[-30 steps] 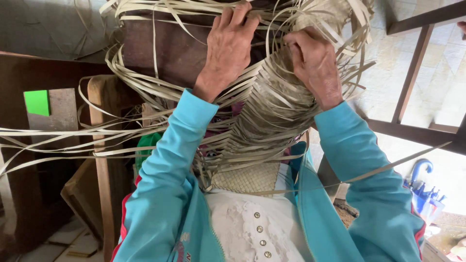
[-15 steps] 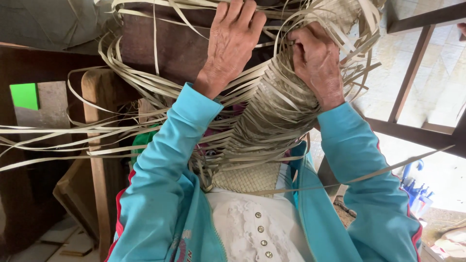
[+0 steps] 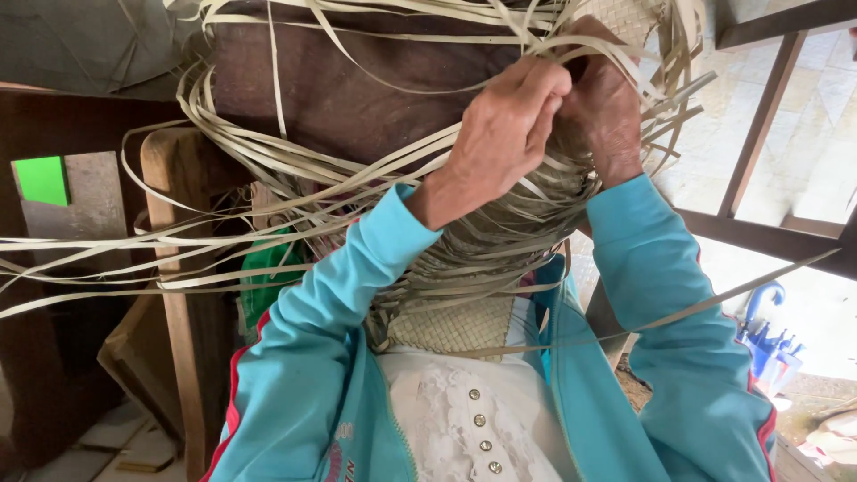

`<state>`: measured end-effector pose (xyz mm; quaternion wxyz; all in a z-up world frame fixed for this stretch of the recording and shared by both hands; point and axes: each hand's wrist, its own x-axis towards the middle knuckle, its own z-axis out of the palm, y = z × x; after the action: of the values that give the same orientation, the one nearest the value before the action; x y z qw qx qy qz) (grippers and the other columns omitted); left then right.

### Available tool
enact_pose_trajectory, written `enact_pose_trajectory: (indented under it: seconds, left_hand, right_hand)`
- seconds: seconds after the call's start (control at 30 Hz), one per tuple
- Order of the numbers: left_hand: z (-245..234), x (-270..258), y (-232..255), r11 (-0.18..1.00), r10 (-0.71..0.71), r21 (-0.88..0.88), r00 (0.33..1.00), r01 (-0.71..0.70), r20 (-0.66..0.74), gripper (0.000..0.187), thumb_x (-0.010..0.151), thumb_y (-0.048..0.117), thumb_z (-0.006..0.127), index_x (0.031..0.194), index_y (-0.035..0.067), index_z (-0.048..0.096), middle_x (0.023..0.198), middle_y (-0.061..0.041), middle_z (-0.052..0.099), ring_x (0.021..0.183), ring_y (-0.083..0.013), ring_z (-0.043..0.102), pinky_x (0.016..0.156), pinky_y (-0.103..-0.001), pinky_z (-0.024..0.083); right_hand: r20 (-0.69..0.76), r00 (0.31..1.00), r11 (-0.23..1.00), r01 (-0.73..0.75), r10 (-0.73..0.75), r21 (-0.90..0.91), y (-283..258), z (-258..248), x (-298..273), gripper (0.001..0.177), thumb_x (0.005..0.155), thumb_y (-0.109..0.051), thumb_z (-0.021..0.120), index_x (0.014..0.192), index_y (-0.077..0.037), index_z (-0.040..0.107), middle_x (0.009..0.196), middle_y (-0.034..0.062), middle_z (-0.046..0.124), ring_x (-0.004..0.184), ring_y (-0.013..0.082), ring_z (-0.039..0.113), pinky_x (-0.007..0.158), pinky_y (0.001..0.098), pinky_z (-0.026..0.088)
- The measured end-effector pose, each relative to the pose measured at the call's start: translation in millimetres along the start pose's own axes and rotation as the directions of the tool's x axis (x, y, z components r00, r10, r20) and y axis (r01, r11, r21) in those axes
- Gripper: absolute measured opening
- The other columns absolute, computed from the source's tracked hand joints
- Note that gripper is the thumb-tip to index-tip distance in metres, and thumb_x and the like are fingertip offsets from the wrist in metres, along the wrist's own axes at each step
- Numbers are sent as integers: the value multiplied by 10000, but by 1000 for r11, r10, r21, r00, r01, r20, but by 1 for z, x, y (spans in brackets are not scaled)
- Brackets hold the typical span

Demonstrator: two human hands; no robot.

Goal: Weaving natural fiber strips into a handcrafted object

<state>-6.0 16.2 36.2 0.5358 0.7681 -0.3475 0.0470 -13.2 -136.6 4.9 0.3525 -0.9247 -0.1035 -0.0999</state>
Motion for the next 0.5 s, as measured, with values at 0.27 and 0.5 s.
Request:
enact_pose_trajectory:
  seconds: [0.27, 0.5]
  left_hand:
    - [36, -4, -29, 920, -172, 366, 984, 141, 52, 508, 753, 46, 658, 1169, 82, 370, 868, -53, 601, 781, -240, 565, 740, -377, 507]
    - [42, 5, -29, 823, -210, 545, 977, 161, 28, 548, 632, 107, 679, 1115, 80, 423, 1010, -56, 587, 861, -288, 549, 726, -413, 478]
  right_hand:
    - [-125, 991, 949, 3, -45, -314, -15, -8, -5, 72, 1001, -37, 527, 975, -41, 594, 964, 83, 486, 865, 210, 430, 784, 312, 324]
    - [-375, 816, 896, -370, 440, 246, -6, 11, -12, 221, 884, -193, 653, 1011, -37, 560, 958, 136, 486, 881, 231, 521, 749, 313, 497]
